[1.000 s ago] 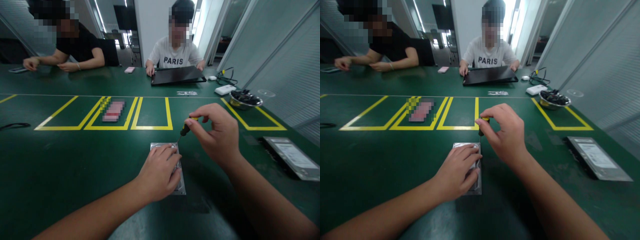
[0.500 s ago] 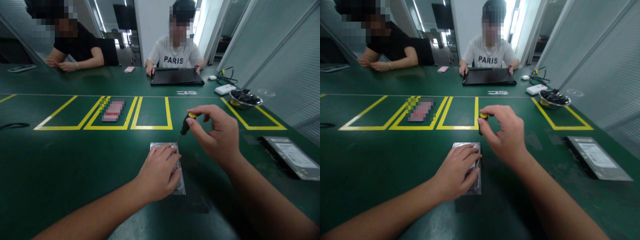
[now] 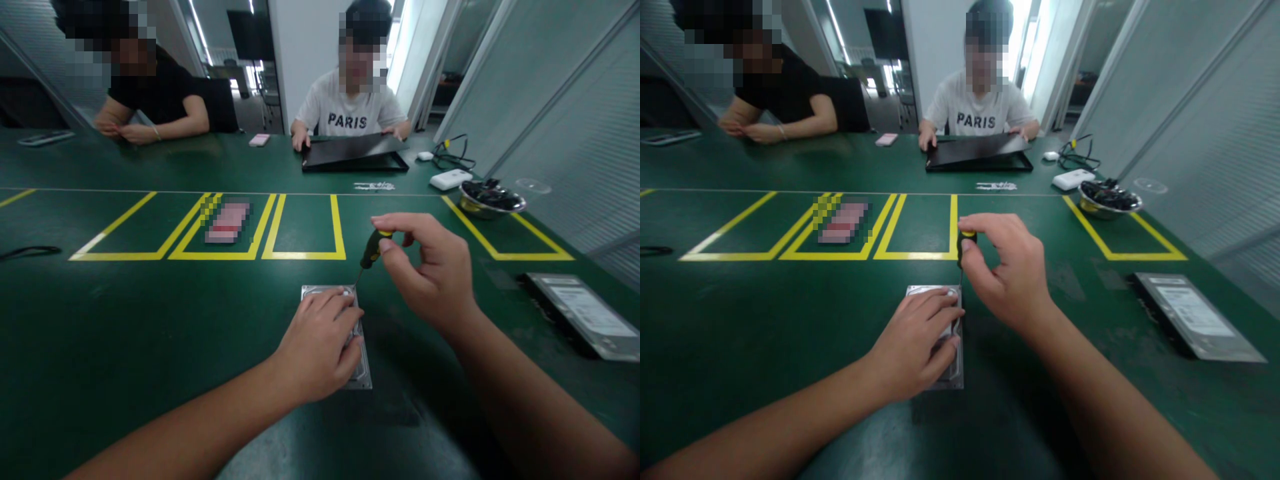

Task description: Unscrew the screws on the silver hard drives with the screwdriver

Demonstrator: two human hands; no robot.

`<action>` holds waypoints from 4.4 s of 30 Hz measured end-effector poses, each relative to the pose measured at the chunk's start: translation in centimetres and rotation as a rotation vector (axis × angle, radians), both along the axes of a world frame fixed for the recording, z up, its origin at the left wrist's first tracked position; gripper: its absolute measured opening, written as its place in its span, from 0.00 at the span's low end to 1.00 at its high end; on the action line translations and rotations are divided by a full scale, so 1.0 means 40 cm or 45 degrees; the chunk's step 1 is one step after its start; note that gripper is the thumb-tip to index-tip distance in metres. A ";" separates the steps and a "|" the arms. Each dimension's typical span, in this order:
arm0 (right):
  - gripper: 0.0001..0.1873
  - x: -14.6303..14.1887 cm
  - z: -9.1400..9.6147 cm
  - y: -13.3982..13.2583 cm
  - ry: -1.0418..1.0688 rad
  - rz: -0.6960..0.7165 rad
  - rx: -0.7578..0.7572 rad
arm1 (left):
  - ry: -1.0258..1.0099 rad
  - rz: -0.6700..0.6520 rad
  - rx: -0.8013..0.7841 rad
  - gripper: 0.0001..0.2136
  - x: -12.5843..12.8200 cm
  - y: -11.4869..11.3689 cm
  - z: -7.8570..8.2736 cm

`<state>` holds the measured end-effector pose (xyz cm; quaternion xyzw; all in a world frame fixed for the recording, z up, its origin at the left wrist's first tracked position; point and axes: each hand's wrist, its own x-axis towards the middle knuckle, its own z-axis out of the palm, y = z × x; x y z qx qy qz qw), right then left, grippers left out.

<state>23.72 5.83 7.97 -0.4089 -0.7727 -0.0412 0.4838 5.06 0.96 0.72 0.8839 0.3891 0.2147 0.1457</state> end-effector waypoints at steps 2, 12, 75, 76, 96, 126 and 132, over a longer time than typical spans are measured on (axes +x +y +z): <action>0.04 -0.001 0.001 0.003 0.002 0.023 0.038 | -0.002 0.006 -0.002 0.16 0.000 0.001 0.001; 0.07 0.001 -0.002 -0.001 0.017 -0.008 -0.021 | -0.014 0.003 0.000 0.16 0.001 0.000 0.003; 0.05 -0.001 0.004 0.003 0.007 0.000 -0.020 | -0.009 0.003 0.012 0.17 0.000 0.001 0.001; 0.05 0.000 0.003 0.003 0.000 -0.014 -0.020 | -0.008 0.003 0.014 0.17 0.001 0.002 0.002; 0.06 0.007 0.007 0.001 -0.004 -0.056 -0.027 | -0.016 0.003 -0.005 0.16 0.000 0.002 0.001; 0.03 0.008 0.028 -0.001 -0.134 -0.053 -0.022 | 0.022 0.001 0.000 0.16 0.005 0.001 0.006; 0.05 0.011 0.024 -0.001 -0.143 -0.069 -0.004 | 0.011 -0.001 0.008 0.15 0.003 0.000 0.007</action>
